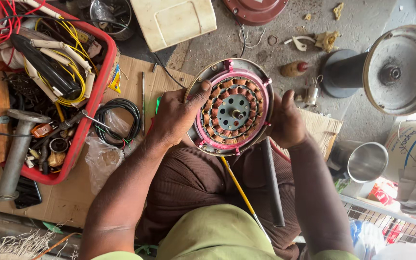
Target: The person sits on the floor repairing an electric motor from a mixer grinder. They separate the motor housing, hammer and pry at the copper winding assembly, work on it with a screwdriver, and reassemble the housing around the stator.
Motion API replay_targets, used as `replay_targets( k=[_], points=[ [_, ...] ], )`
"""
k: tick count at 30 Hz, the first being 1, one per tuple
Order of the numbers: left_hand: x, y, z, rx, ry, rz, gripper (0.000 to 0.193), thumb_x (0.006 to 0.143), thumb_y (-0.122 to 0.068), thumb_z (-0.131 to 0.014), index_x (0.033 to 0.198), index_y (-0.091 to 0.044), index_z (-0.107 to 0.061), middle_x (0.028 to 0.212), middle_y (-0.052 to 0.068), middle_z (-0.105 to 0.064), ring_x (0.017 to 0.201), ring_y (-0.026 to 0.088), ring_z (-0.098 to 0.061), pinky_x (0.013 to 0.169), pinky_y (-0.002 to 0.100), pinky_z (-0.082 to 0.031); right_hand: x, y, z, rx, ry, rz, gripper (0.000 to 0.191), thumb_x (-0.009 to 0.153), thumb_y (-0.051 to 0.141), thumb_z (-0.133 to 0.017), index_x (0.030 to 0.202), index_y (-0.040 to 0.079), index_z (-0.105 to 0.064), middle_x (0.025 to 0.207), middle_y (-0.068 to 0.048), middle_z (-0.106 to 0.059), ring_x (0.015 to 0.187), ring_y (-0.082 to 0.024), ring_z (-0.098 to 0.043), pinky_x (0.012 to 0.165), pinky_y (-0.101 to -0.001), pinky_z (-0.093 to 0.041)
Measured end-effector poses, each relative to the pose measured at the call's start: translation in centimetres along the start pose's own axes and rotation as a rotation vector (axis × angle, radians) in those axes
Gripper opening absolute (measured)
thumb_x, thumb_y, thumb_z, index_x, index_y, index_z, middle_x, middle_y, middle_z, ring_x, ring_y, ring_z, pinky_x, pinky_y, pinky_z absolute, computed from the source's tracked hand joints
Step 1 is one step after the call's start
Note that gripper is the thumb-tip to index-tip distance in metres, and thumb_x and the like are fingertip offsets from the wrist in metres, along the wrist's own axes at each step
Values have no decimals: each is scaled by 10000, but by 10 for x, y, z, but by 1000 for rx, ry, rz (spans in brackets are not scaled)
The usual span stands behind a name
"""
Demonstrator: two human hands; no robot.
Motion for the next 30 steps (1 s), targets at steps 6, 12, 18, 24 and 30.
replay_targets(
  k=[6,12,18,24,30],
  points=[
    [-8,0,-6,172,-39,-10,569,913,-589,-659,736,-56,-754,597,-4,-668,616,70,-614,584,296,-507,-7,-34,11,34,-34,78,919,970,756,-470,1556,52,-392,1509,-150,-534,1380,-309,-537,1121,-516,-483],
    [-18,12,-1,360,-121,-107,569,914,-616,-630,762,-88,-777,602,44,-688,587,126,-677,578,323,-521,-10,-63,25,138,-117,-97,853,937,693,-486,1522,82,-376,1369,-84,-581,1187,-290,-626,941,-573,-569],
    [-21,41,39,281,-318,-76,513,942,-556,-687,849,-64,-799,671,38,-723,636,115,-671,608,322,-514,-33,-109,26,-1055,-124,-536,503,868,496,-652,1206,134,-740,1015,-105,-802,883,-347,-777,846,-449,-628],
    [-15,81,69,55,-509,63,445,940,-394,-790,910,49,-780,803,100,-732,730,117,-607,653,339,-512,-40,-147,0,-1772,143,-584,468,890,557,-740,1018,108,-760,1048,-175,-725,1034,-363,-687,879,-466,-575],
    [-14,114,81,-273,-543,92,387,907,-275,-788,1104,55,-737,1059,99,-759,907,126,-685,784,308,-565,-54,-133,-5,-1452,55,-519,386,798,327,-821,1082,77,-743,993,-143,-779,955,-285,-754,849,-412,-603]
  ],
)
Point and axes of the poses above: each hand's wrist, its own x-axis towards the middle knuckle, its own z-axis out of the back of the hand, y = z × x, the point moved 5 cm from there along x, towards the middle knuckle
